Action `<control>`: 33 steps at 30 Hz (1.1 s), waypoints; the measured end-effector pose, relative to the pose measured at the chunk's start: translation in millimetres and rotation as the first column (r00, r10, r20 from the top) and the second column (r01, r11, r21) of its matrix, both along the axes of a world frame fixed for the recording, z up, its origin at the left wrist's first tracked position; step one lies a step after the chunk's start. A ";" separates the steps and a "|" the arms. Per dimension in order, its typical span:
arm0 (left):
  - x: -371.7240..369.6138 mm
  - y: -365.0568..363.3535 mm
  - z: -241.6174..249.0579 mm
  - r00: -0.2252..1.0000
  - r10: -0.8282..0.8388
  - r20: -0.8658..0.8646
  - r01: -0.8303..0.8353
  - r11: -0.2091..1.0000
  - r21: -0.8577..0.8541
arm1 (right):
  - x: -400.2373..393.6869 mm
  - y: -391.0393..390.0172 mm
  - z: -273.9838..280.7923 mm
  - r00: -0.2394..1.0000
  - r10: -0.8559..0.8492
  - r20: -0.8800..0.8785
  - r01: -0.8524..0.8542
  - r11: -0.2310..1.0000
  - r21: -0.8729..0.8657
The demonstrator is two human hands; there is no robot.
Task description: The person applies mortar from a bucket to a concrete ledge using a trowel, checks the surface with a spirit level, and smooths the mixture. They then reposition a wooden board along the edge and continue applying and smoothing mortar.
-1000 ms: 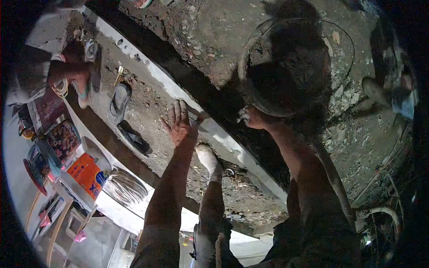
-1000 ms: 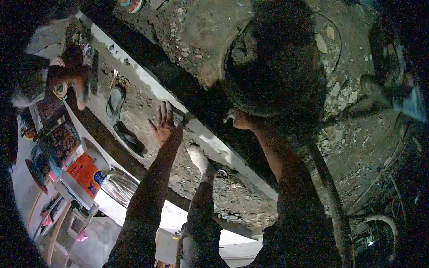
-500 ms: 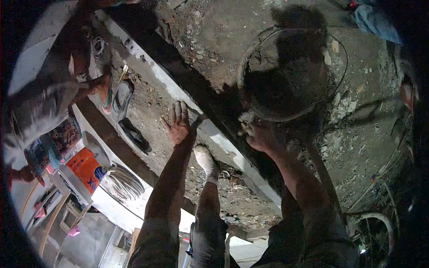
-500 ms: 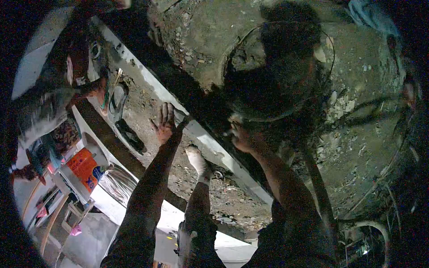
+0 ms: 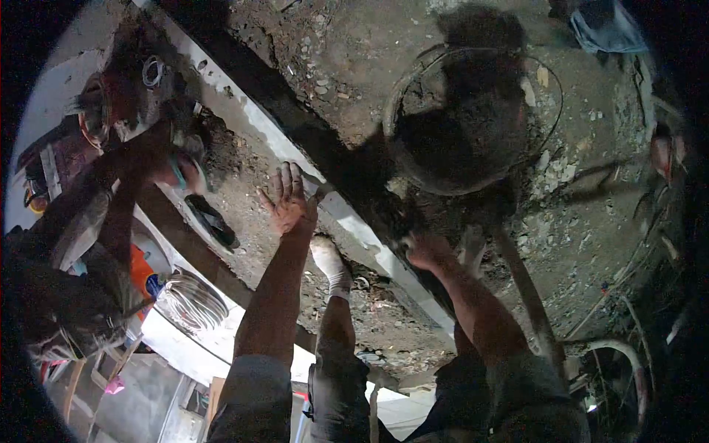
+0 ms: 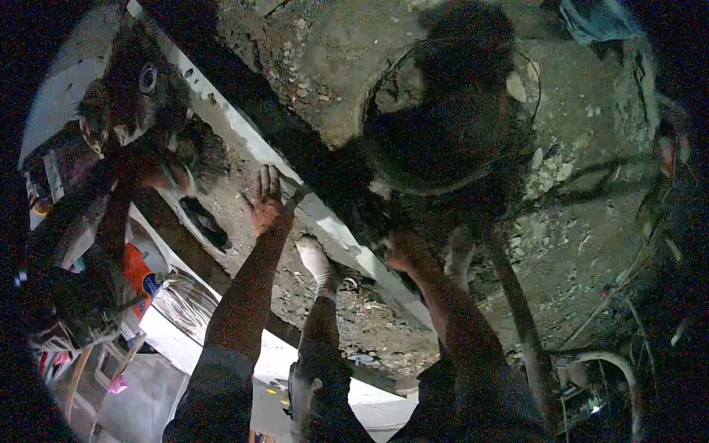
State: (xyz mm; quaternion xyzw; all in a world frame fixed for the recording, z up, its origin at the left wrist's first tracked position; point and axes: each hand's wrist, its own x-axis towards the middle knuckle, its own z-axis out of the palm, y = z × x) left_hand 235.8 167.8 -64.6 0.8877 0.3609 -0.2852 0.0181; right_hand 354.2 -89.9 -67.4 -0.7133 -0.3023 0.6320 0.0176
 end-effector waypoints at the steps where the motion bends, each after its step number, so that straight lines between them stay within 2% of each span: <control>1: -0.3 -0.2 -4.6 1.000 0.020 -0.017 -0.020 1.000 0.000 | -0.3 -14.4 17.1 0.997 0.070 -0.028 -0.071 0.997 -0.036; 2: -3.0 -0.6 -4.1 1.000 0.023 -0.019 -0.023 1.000 -0.011 | -22.0 -46.4 8.1 0.997 0.073 -0.031 -0.074 0.996 -0.046; 3: -5.1 -0.2 -3.4 1.000 0.010 -0.008 -0.010 1.000 -0.021 | -54.6 -87.9 -21.8 0.987 -0.145 -0.072 0.150 0.986 0.074; 5: -5.2 0.7 -4.2 0.999 0.010 0.051 -0.009 0.999 -0.031 | -55.3 -93.6 -28.8 0.930 -0.345 -0.127 0.364 0.912 0.190; 6: -3.1 0.8 -2.4 0.998 0.014 0.053 -0.013 1.000 -0.029 | -32.3 -61.9 -9.7 0.981 -0.193 0.023 0.191 0.979 0.067; 7: -0.6 1.1 1.0 0.999 0.011 0.031 -0.009 0.999 -0.036 | -14.1 -37.5 -3.5 0.989 -0.015 0.147 0.027 0.997 -0.079; 8: -1.5 0.7 3.0 1.000 0.005 0.004 -0.004 0.999 -0.045 | -19.6 -47.3 -41.8 0.956 -0.209 0.206 0.176 0.970 0.168; 10: -8.5 0.7 -1.9 0.999 0.024 0.042 -0.022 0.998 -0.054 | 6.1 -8.9 -56.5 0.962 -0.260 0.078 0.253 0.963 0.090; 12: -8.1 1.5 -4.8 0.998 0.011 0.065 -0.009 1.000 -0.030 | 29.9 33.5 -40.9 0.983 -0.153 -0.097 0.129 0.967 -0.219; 13: -6.4 2.0 -7.0 0.997 0.020 0.071 -0.018 1.000 -0.021 | 14.4 24.8 -65.5 1.000 -0.003 -0.012 0.002 0.999 -0.049; 15: -14.1 4.1 -18.4 0.997 -0.028 0.073 0.028 1.000 0.011 | 1.5 23.0 -52.1 0.998 0.060 -0.003 -0.060 0.998 -0.015; 17: -19.8 6.5 -23.2 0.993 -0.067 0.094 0.063 0.997 0.044 | 4.2 7.1 -19.1 0.987 0.122 -0.106 -0.138 0.978 -0.155; 18: -19.7 6.4 -20.4 0.994 -0.107 0.011 0.106 0.993 0.044 | -19.5 -50.9 -44.5 0.985 0.174 -0.021 -0.175 0.984 -0.033; 19: -16.9 5.2 -19.4 0.987 -0.146 -0.071 0.149 0.988 0.040 | -16.6 -68.4 -36.4 0.977 0.214 -0.023 -0.214 0.977 -0.012; 20: -3.9 6.5 -7.7 0.989 -0.138 -0.061 0.140 0.990 0.035 | -13.6 -85.7 -28.2 0.967 0.253 -0.024 -0.253 0.967 0.009; 21: 17.8 10.6 14.1 0.978 -0.021 -0.209 0.002 0.996 -0.090 | 11.3 -64.6 22.6 0.952 0.281 -0.121 -0.290 0.955 -0.067; 22: 5.5 8.0 -3.5 0.968 -0.034 -0.248 0.022 0.998 -0.052 | 17.6 -67.8 35.2 0.951 0.289 -0.113 -0.299 0.951 -0.082; 24: -19.4 2.8 -39.6 0.943 -0.056 -0.328 0.066 0.998 0.021 | 29.6 -80.2 57.5 0.979 0.204 -0.024 -0.205 0.977 -0.050; 25: -29.7 1.2 -39.4 0.992 -0.093 -0.089 0.095 0.995 0.014 | 37.9 -82.6 68.3 0.987 0.160 0.020 -0.159 0.987 -0.027; 26: -37.8 2.8 -43.5 0.980 -0.123 0.154 0.122 0.992 0.020 | 54.2 -70.3 88.5 0.985 0.168 0.035 -0.167 0.985 -0.038; 27: -45.3 6.0 -55.3 0.902 -0.172 0.396 0.155 0.985 0.076 | 74.1 -48.3 115.7 0.994 0.110 0.015 -0.108 0.991 -0.075; 28: -38.2 4.0 -50.9 0.898 -0.165 0.407 0.148 0.986 0.074 | 87.1 -35.1 130.4 0.999 0.048 -0.003 -0.048 0.993 -0.111; 29: -28.8 2.7 -40.2 0.952 -0.166 0.258 0.135 0.982 0.133 | 95.3 -40.1 130.2 0.999 0.053 0.008 -0.052 0.992 -0.114; 30: -21.4 0.5 -29.4 0.983 -0.152 0.101 0.131 0.973 0.191 | 105.7 -54.5 127.0 0.977 0.158 0.145 -0.181 0.969 0.166; 31: -15.0 -2.2 -19.7 0.989 -0.097 0.111 0.083 0.989 0.126 | 116.3 -69.0 121.6 0.929 0.219 0.300 -0.333 0.849 0.411; 32: -10.3 -3.4 -18.5 0.989 -0.088 0.119 0.073 0.989 0.125 | 126.0 -85.1 107.6 0.924 0.227 0.308 -0.344 0.846 0.407; 33: -6.4 -3.6 -18.3 0.995 -0.101 0.007 0.099 0.984 0.148 | 136.9 -80.9 102.7 0.959 -0.258 0.114 0.155 0.820 0.551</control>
